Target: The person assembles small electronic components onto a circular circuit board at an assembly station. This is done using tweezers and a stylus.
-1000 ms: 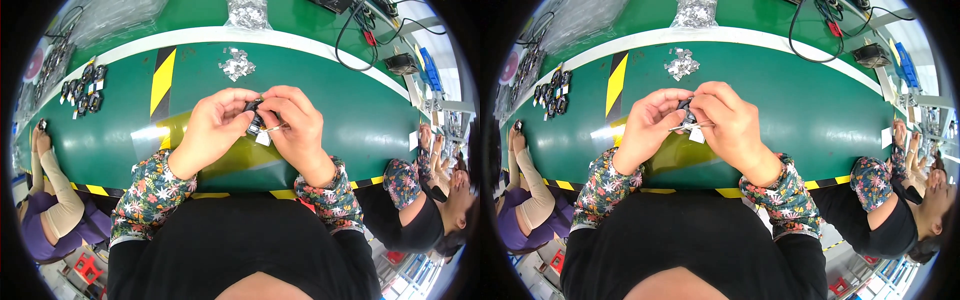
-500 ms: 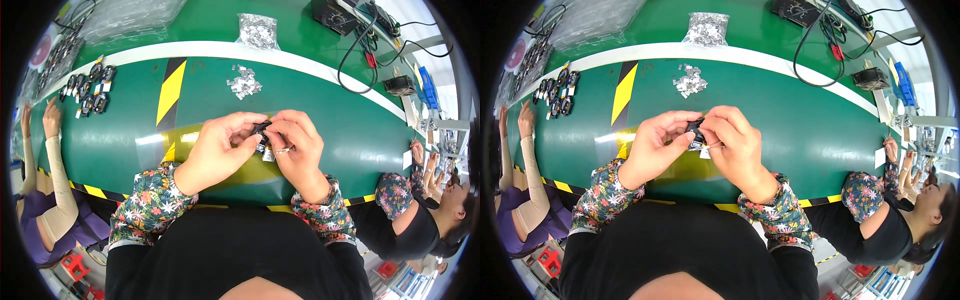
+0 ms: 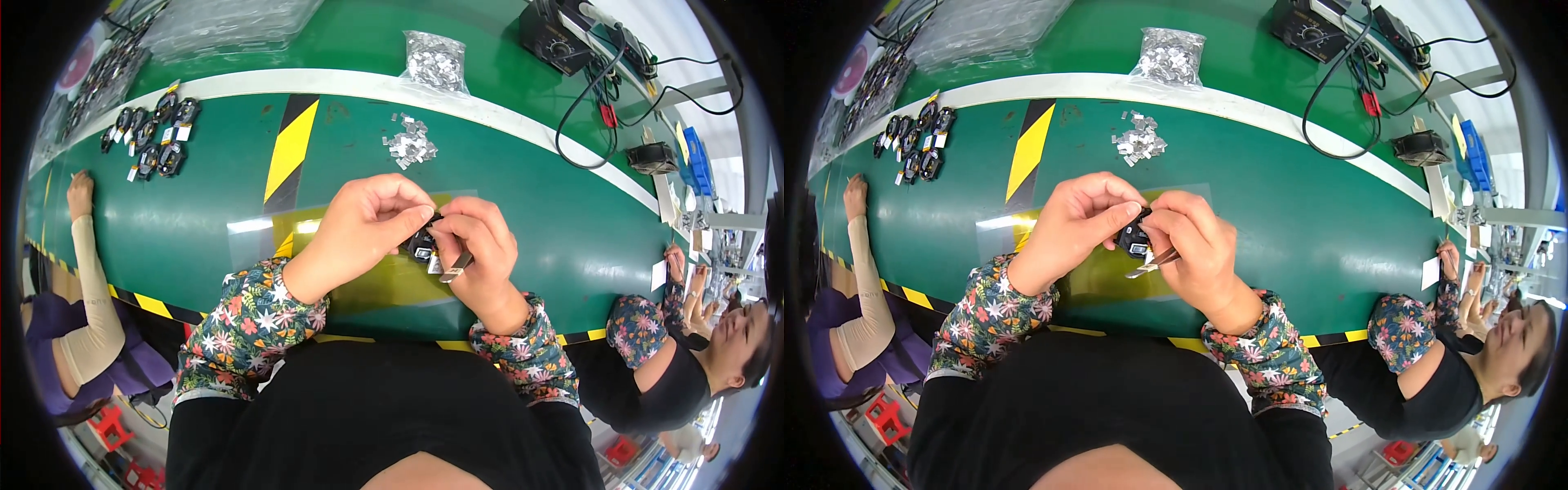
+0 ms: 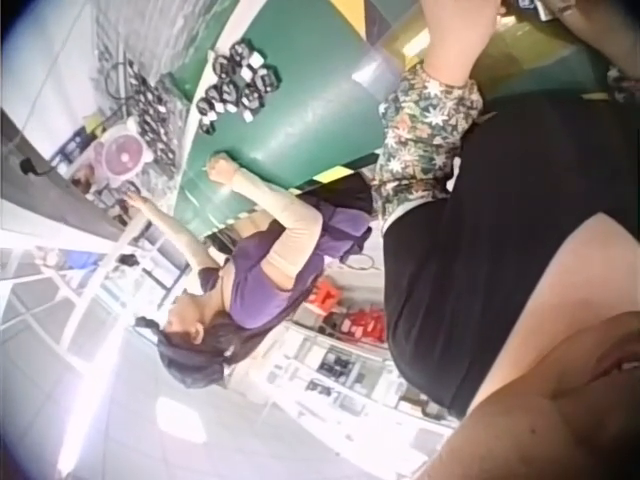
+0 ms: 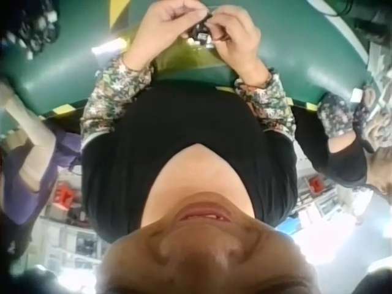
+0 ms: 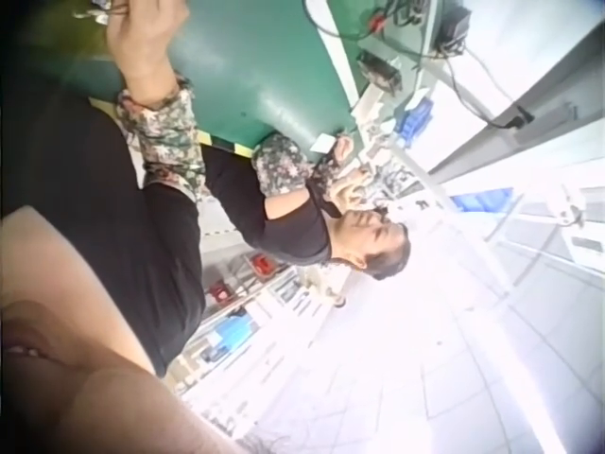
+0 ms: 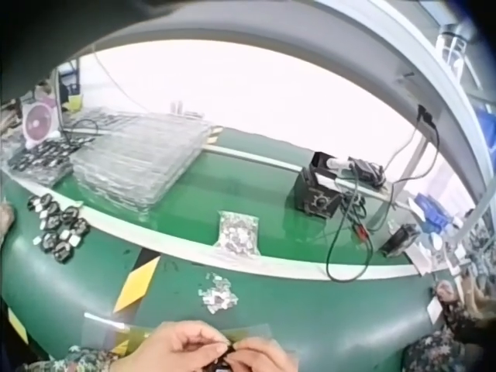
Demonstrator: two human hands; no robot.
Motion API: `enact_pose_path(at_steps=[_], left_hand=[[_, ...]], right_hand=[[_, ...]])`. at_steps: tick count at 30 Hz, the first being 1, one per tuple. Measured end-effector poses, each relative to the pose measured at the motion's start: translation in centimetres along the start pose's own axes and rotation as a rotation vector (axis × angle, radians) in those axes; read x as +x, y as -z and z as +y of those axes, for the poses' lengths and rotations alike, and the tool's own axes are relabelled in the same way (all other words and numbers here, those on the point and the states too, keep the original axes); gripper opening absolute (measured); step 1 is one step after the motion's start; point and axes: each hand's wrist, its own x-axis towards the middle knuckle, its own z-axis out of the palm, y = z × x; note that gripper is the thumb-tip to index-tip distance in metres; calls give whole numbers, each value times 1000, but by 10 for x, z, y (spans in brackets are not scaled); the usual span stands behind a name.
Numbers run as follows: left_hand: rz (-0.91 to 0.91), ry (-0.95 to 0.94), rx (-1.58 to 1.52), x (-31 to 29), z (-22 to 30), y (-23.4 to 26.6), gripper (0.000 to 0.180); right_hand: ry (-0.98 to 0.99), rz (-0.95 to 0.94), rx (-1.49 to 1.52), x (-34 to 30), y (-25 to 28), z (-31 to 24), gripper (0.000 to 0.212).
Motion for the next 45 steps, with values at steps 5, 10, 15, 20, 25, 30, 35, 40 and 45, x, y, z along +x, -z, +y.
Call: enact_pose_path(at_steps=[5,10,15,20,25,30,35,40,45], left_hand=[[-11,31,49,0,3,2,10],[-5,54,51,1,2,2,9],[-27,75,91,2,2,5,10],[-44,69,95,1,4,4,9],[-61,1,206,-2,-3,1,13],[-85,-21,323,-2,1,-1,21],[-17,-13,134,4,9,10,17],[160,-43,182,8,11,20,18],[294,-178,132,5,23,24,17]], right_hand=[[45,-21,-14,-1,1,0,19],[-28,-36,33,-1,1,-2,20],[-74,-52,75,-2,1,-5,19],[-81,-57,85,-5,0,-5,20],[-163,-83,70,-5,2,-5,21],[-457,-144,262,6,15,-2,19],[-767,84,740,13,42,8,11],[-733,256,949,12,59,17,30],[-615,148,586,0,77,16,36]])
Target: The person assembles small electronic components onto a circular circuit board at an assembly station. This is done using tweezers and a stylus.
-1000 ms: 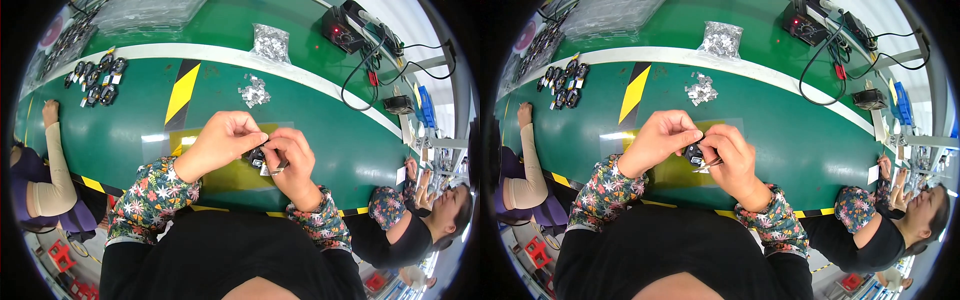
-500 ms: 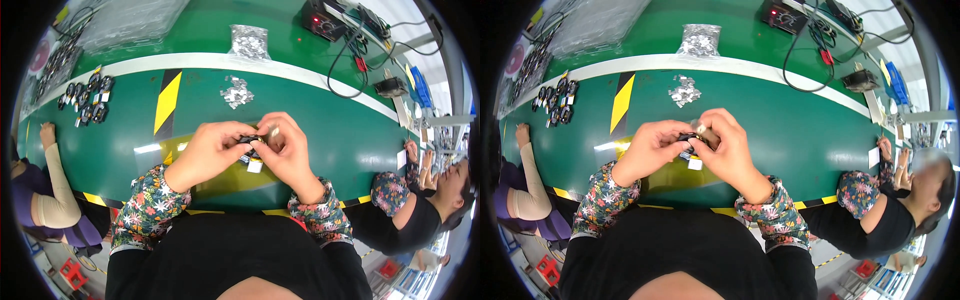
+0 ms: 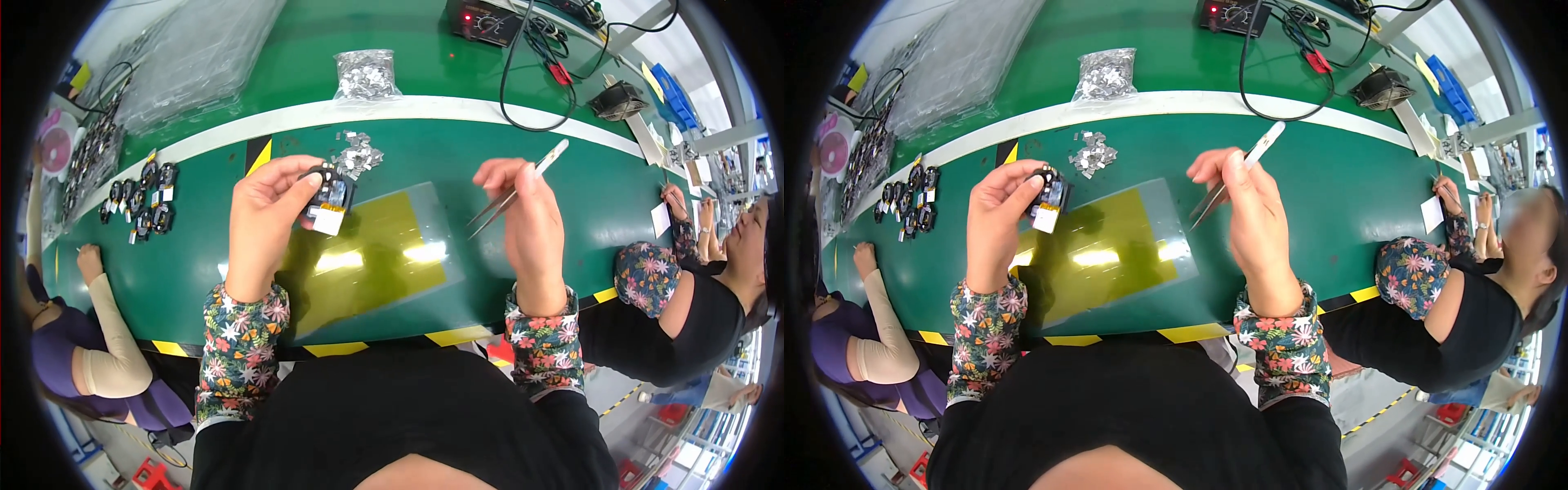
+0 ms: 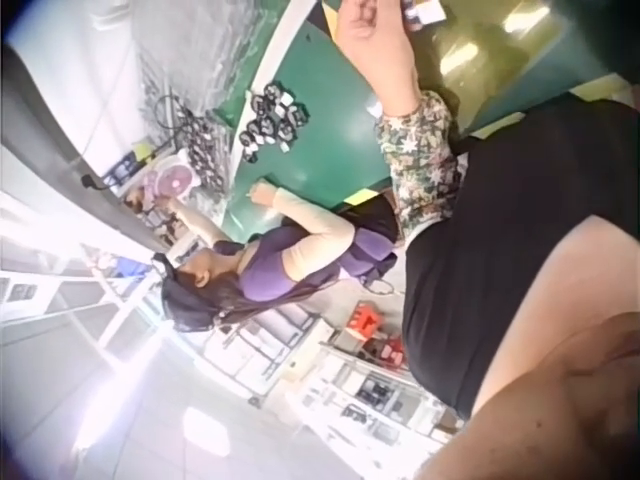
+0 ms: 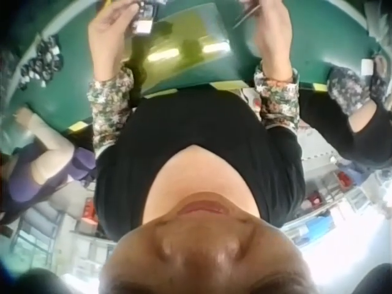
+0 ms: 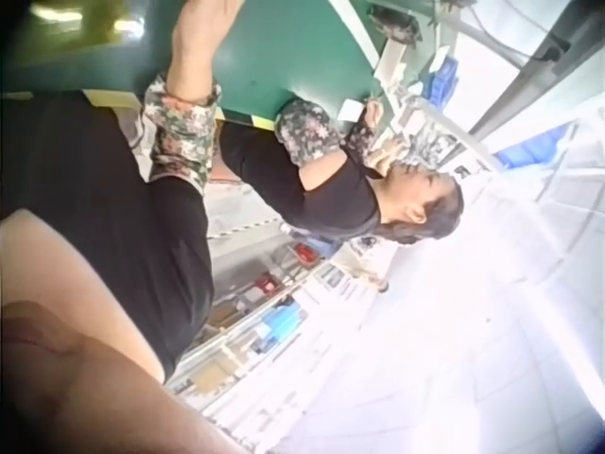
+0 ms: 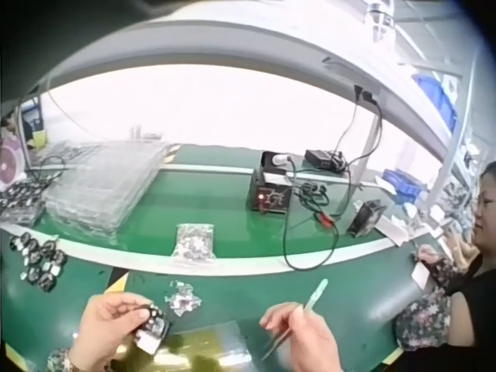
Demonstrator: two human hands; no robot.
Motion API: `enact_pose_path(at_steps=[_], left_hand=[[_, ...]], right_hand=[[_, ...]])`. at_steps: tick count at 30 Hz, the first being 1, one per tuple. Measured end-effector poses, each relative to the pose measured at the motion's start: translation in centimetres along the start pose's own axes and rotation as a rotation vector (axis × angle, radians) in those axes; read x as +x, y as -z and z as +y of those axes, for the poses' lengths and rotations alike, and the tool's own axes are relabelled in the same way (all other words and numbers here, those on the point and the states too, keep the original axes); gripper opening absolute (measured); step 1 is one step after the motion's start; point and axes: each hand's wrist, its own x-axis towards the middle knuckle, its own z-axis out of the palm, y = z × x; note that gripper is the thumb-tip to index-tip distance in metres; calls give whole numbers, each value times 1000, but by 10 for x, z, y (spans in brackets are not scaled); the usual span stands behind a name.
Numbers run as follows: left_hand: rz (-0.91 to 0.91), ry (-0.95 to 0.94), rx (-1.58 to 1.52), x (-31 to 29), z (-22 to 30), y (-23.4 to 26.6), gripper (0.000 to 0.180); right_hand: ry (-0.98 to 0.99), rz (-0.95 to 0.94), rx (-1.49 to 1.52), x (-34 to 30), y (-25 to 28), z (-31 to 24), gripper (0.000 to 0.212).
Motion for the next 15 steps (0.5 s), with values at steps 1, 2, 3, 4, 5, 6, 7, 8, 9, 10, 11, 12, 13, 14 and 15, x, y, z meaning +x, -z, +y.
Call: enact_pose_path(at_steps=[1,2,3,4,5,6,7,8,9,10,11,12,13,14,15], left_hand=[[-26,6,25,-3,1,0,17],[-52,12,50,-5,1,0,16],[-161,13,44,-8,1,-1,15],[-221,73,61,-13,0,-8,15],[-300,99,45,-17,-4,-16,16],[-378,123,29,-20,-7,-24,16],[-458,202,77,-23,-8,-30,16],[-539,281,126,-25,-9,-36,16],[-581,257,158,-28,-17,-40,16],[-633,237,213,-28,-19,-43,16],[-648,225,225,-29,-21,-45,17],[-665,214,238,-29,-22,-47,17],[-671,217,238,-29,-25,-47,17],[-664,164,278,-28,-29,-46,17],[-657,111,317,-28,-31,-46,18]], right_hand=[[0,3,0,-4,4,0,36],[-133,-39,58,-9,8,0,35],[-265,-79,115,-14,10,0,33],[-266,-75,111,-18,11,3,33],[-306,-74,149,-22,10,7,29],[-345,-74,189,-25,9,9,26],[-408,-58,197,-28,9,8,12],[-408,-53,194,-31,8,9,12],[-398,-45,217,-36,6,14,7],[-387,-36,240,-40,6,18,5],[-396,-9,247,-45,7,21,9],[-398,-2,247,-48,8,23,9],[-408,16,204,-51,8,25,10],[-418,34,162,-54,9,27,10],[-417,40,156,-56,10,28,11]])
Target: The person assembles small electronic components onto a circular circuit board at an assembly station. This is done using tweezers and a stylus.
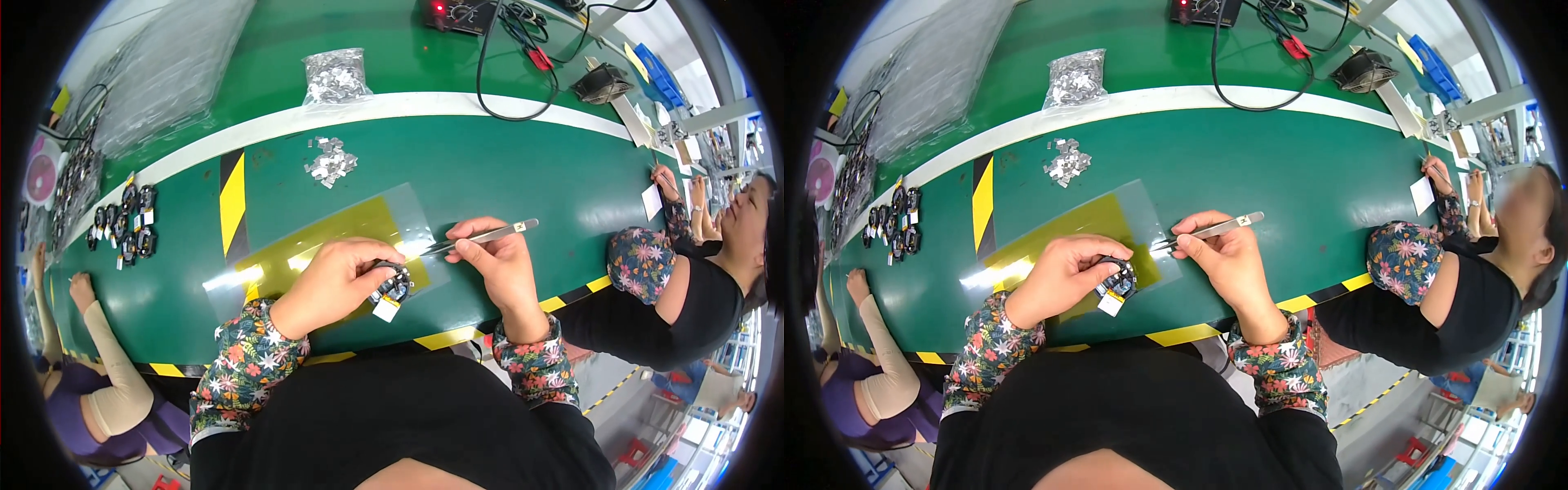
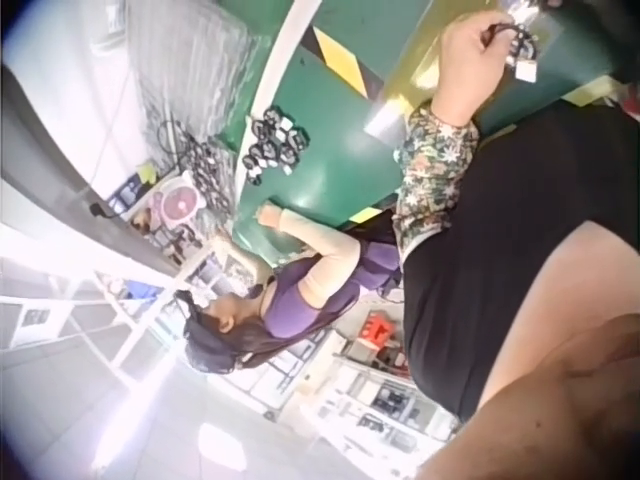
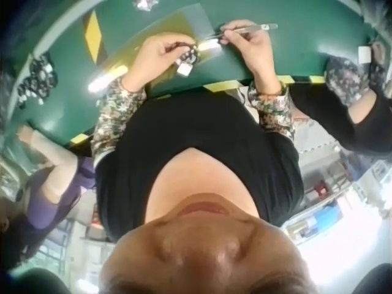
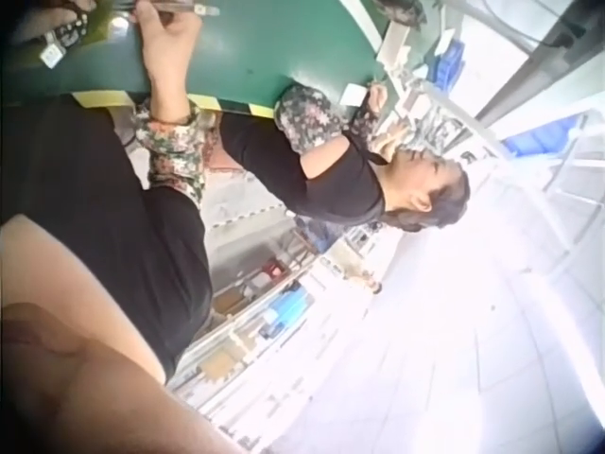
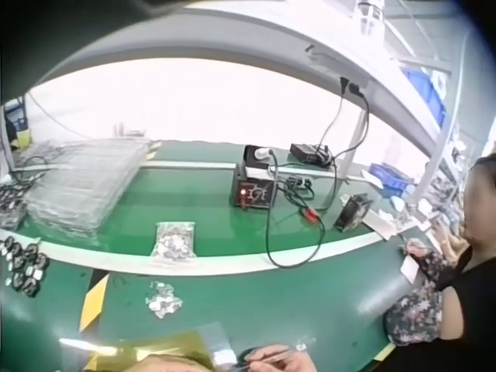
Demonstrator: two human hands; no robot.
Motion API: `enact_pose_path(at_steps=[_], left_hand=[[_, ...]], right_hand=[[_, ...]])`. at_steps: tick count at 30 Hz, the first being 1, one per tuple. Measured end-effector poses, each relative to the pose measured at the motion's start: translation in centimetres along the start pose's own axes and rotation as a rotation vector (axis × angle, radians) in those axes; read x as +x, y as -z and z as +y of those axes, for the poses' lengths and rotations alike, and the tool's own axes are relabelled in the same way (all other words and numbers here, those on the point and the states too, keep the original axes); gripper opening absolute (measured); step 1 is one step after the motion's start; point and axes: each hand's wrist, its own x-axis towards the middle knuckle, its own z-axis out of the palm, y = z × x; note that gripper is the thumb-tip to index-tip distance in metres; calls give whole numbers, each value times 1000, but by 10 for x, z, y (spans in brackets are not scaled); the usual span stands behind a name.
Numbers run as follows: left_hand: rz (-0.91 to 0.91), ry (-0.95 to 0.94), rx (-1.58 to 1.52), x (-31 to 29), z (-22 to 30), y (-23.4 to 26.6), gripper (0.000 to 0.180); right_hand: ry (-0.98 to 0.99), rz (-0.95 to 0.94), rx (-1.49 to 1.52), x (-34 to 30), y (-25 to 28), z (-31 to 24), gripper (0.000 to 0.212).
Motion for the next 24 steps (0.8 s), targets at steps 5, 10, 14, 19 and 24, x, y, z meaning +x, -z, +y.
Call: enact_pose_path(at_steps=[5,10,14,19,24], left_hand=[[-20,-42,43,1,-1,0,19],[-21,-45,52,1,2,2,20],[-28,-84,137,2,0,0,20],[-28,-78,148,1,-3,0,19],[-13,-96,142,1,0,0,18]], right_hand=[[20,22,34,-1,-6,3,10],[36,14,29,-1,-10,7,10],[31,34,34,-1,-9,9,13],[3,52,0,3,-12,3,21],[-173,58,251,9,-5,-9,24]])
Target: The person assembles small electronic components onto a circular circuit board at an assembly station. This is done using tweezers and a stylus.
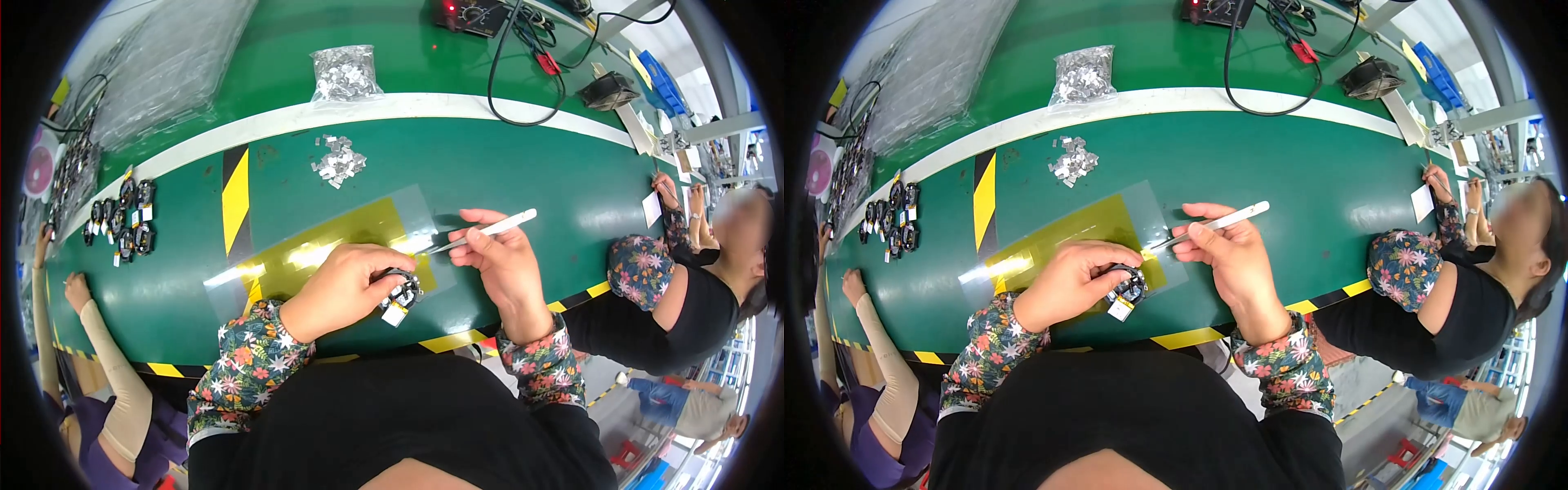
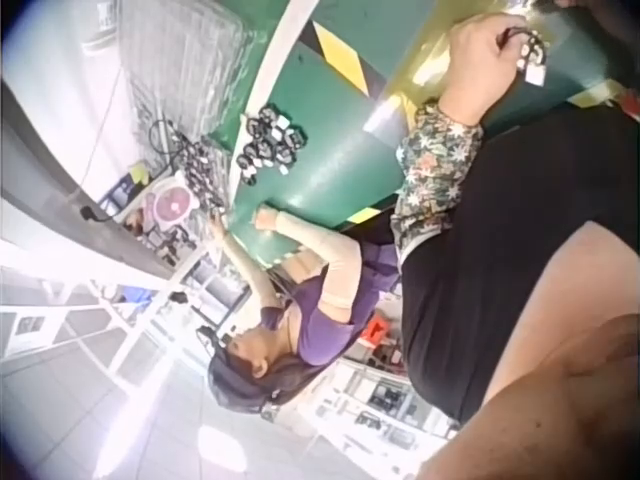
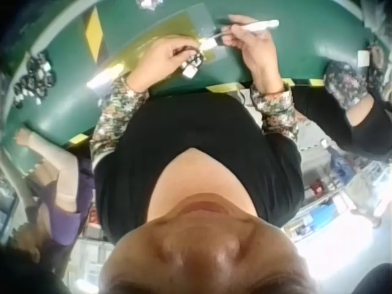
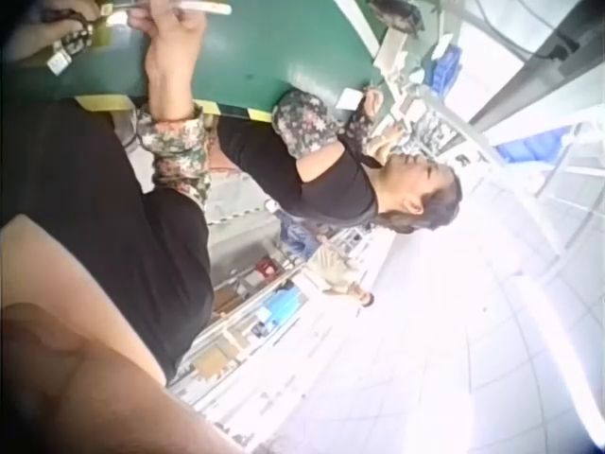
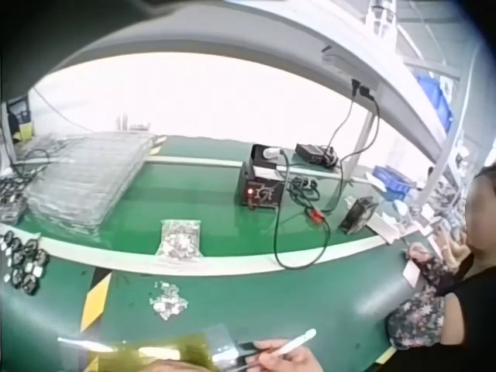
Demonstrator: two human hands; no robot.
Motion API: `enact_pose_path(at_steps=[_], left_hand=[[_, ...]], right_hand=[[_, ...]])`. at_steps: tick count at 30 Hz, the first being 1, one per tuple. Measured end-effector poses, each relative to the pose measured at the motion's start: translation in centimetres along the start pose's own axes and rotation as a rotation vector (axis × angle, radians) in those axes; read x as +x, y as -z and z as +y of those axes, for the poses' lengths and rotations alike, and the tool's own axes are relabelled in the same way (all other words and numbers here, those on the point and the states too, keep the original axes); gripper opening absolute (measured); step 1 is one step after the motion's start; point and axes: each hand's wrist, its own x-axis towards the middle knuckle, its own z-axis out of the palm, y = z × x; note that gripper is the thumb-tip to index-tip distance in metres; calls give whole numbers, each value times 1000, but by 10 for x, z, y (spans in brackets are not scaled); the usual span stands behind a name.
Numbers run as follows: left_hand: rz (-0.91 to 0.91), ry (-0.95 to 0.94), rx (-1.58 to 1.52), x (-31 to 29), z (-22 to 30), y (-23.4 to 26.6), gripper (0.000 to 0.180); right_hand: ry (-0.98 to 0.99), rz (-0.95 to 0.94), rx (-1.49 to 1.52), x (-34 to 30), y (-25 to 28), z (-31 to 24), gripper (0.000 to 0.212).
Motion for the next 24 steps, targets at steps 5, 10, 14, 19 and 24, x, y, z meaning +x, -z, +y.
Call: enact_pose_path(at_steps=[5,10,14,19,24], left_hand=[[13,18,-81,-1,-4,-1,15],[42,79,-352,-2,-9,-1,15],[115,9,-380,-3,-9,3,17],[166,43,-317,-4,-5,9,17],[191,16,-312,-2,-14,10,18]], right_hand=[[30,-97,252,18,-2,-15,18],[628,-152,-148,57,-51,-46,7],[883,-199,-934,98,-80,-34,13],[866,-370,-1180,139,-107,-14,10],[895,-460,-1410,157,-128,-6,14]])
